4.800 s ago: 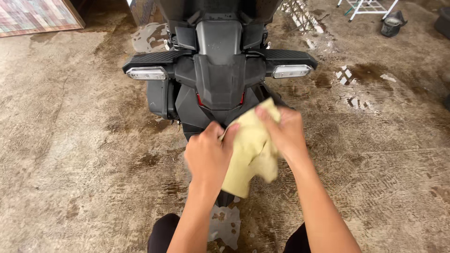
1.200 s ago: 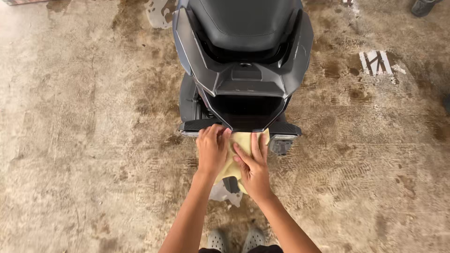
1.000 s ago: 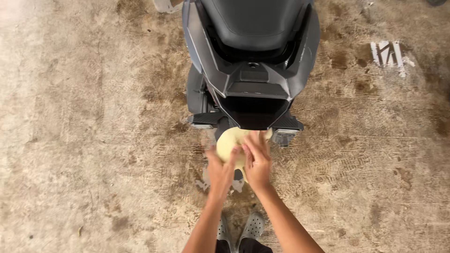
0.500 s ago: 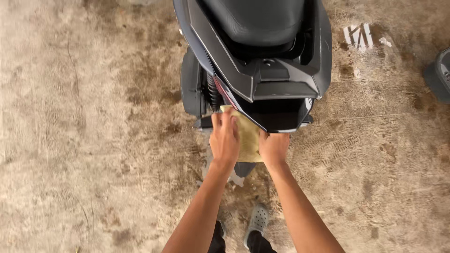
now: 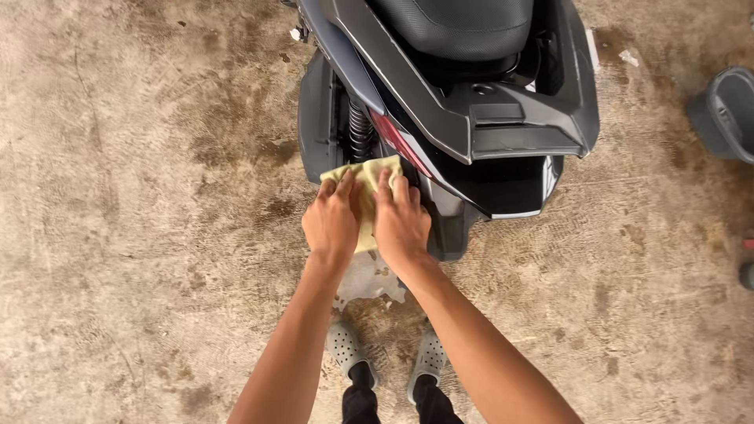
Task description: The person wipes the rear and side panels of a dark gray Honda Vario scooter using a yellow microfiber cloth. They clean the rear fender, taillight area, side fairings, and the floorboard area, moving systematically around the vehicle.
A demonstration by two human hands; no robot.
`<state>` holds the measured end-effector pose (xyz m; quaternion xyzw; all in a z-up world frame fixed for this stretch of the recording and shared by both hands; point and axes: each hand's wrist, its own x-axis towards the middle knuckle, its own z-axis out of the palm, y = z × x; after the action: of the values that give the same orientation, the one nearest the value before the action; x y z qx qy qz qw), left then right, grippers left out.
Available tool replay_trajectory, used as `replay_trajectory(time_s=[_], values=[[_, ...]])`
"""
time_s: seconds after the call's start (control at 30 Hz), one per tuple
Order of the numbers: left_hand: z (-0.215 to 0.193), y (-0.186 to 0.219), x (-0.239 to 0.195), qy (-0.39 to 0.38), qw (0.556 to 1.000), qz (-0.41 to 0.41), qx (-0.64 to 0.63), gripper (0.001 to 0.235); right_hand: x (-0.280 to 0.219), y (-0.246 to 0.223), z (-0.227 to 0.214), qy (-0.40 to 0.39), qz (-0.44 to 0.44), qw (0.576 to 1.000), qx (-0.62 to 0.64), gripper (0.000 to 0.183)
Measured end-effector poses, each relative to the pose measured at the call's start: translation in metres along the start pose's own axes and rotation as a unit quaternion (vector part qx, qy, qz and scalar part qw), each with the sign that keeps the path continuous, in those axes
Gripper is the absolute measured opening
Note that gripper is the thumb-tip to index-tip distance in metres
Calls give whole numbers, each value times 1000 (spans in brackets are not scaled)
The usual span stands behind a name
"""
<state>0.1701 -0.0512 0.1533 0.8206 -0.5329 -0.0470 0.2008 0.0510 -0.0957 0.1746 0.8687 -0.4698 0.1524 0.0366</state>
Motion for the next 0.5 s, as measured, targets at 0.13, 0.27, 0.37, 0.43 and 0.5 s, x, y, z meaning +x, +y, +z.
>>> replay_trajectory(time_s=[0.13,0.27,0.37,0.43,0.5], values=[[3,26,-21,22,992,76,-98,41,-31,33,-20,-108,128,976,137,39],[15,103,-40,65,970,186,-144,38,-70,93,-35,-18,135,982,131,23],[16,92,-46,74,976,142,-145,33,-71,96,-20,84,87,989,88,21],[14,68,-31,59,985,147,-74,41,-53,90,-17,-3,144,981,127,22],[16,56,-19,34,992,100,-62,42,-29,75,-14,-98,206,966,125,26]])
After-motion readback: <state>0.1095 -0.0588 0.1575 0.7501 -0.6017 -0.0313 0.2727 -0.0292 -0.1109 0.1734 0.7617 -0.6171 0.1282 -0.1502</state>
